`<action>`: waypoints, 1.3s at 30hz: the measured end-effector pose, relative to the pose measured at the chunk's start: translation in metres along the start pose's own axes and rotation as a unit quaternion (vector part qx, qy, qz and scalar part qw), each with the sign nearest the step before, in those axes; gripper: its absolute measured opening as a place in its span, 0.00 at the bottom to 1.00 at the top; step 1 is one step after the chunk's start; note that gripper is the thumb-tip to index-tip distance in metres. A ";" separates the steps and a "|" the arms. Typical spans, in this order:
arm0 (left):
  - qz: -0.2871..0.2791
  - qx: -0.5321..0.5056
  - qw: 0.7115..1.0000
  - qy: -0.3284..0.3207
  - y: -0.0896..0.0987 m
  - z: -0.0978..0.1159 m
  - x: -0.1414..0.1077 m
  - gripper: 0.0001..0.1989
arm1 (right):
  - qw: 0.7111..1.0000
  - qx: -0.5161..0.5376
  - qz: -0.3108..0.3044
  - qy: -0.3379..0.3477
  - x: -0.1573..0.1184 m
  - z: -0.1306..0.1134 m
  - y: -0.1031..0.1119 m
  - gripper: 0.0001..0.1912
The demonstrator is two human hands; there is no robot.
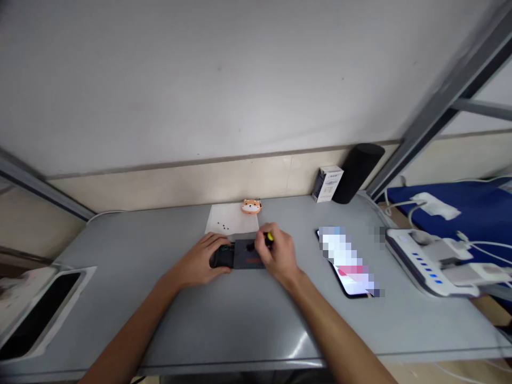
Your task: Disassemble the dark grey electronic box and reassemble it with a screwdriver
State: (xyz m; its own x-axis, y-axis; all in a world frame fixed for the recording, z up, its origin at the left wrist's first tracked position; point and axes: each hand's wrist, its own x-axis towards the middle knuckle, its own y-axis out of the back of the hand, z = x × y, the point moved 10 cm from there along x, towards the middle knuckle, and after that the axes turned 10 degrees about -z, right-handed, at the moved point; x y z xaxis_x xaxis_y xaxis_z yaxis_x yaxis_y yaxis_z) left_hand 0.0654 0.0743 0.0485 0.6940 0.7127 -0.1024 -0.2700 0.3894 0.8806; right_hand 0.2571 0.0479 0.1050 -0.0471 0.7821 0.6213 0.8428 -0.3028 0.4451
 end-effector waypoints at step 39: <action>0.015 0.050 0.998 -0.035 -0.013 0.013 0.002 0.23 | 0.990 -0.132 0.036 0.034 -0.005 -0.015 0.000 0.11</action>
State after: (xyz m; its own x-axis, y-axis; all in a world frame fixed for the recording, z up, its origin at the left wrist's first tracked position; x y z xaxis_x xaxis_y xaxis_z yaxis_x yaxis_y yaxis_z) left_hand 0.0788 0.0629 0.0430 0.7323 0.6794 -0.0462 -0.2262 0.3066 0.9245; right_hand 0.2493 0.0355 0.1114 -0.0349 0.7176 0.6956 0.6759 -0.4958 0.5453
